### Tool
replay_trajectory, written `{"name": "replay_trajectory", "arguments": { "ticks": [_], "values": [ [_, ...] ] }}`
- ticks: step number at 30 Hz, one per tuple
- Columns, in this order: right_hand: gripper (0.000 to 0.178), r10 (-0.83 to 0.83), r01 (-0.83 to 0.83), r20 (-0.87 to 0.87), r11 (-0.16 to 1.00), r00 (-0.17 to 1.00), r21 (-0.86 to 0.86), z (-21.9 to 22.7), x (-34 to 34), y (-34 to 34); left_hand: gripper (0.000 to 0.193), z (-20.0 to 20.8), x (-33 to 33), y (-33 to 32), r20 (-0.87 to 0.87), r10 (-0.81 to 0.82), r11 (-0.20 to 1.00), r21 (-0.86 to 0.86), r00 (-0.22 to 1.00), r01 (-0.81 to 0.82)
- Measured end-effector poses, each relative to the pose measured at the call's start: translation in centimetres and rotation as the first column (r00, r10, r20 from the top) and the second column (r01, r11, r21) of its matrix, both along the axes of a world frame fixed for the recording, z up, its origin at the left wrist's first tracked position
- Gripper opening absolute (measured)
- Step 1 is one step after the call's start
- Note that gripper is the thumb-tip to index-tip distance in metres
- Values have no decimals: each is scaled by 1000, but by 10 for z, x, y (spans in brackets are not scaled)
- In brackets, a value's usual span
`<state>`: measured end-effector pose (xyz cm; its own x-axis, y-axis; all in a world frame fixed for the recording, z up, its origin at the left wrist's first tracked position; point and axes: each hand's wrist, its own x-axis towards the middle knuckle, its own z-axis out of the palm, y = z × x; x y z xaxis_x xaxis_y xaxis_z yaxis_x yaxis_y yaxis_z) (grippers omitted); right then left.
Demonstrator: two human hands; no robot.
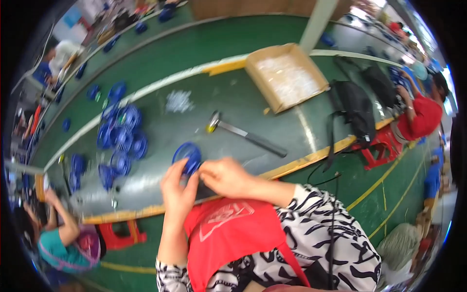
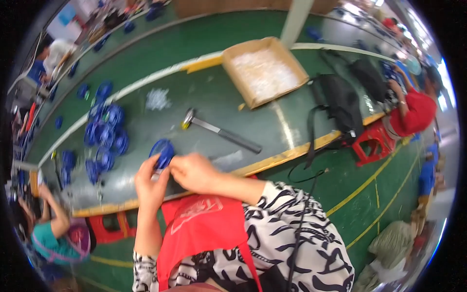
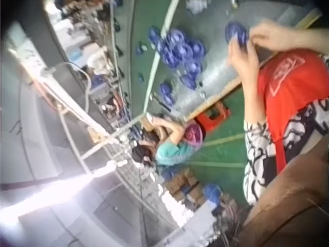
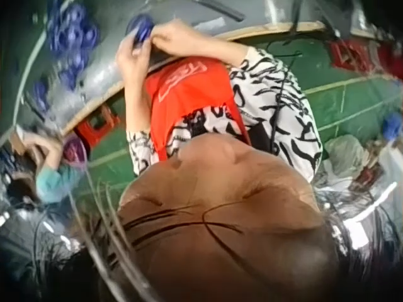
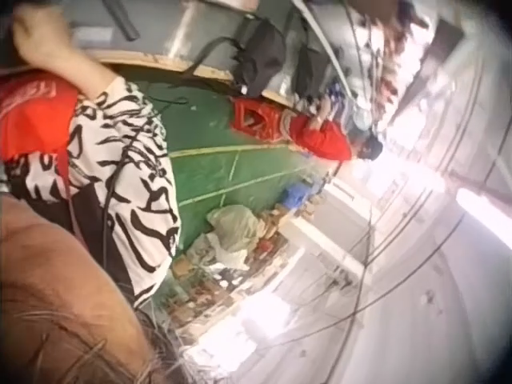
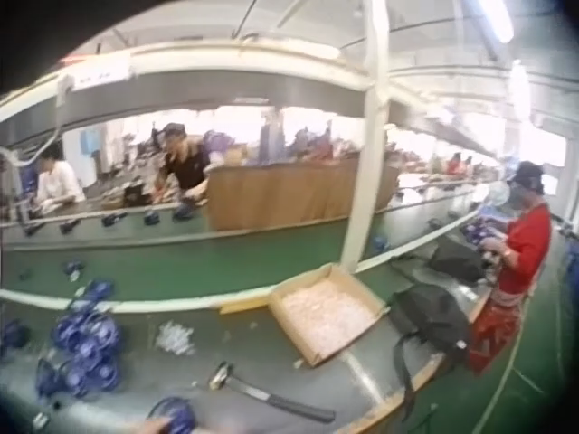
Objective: The person assembles portable fan parts by inserting circuit boards into fan grilles by hand, tapping them securely with a small mallet, and placing the assembled pieces onto the conveyor belt.
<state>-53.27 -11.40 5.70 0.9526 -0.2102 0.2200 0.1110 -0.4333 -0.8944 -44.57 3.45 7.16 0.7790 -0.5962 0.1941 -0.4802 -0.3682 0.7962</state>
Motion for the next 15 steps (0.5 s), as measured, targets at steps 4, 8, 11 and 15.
{"name": "replay_trajectory", "arguments": {
  "ticks": [4, 8, 11, 15],
  "values": [
    [12, 22, 13, -186, 983, 982, 182, 4, -4, -9, 42, 5, 0, -5, 29, -12, 997, 72, 1000, 10],
    [13, 114, -21, -232, 930, 966, 367, -5, -3, -8, 44, 0, -4, -5, 27, 21, 996, 84, 999, -24],
    [14, 111, -8, -274, 936, 955, 351, 1, -4, -7, 49, -5, -4, -6, 6, 112, 993, 25, 994, -112],
    [14, 114, 13, -312, 925, 943, 379, 1, -5, -5, 48, -10, -3, 1, -3, 89, 996, 17, 996, -89]
  ]
}}
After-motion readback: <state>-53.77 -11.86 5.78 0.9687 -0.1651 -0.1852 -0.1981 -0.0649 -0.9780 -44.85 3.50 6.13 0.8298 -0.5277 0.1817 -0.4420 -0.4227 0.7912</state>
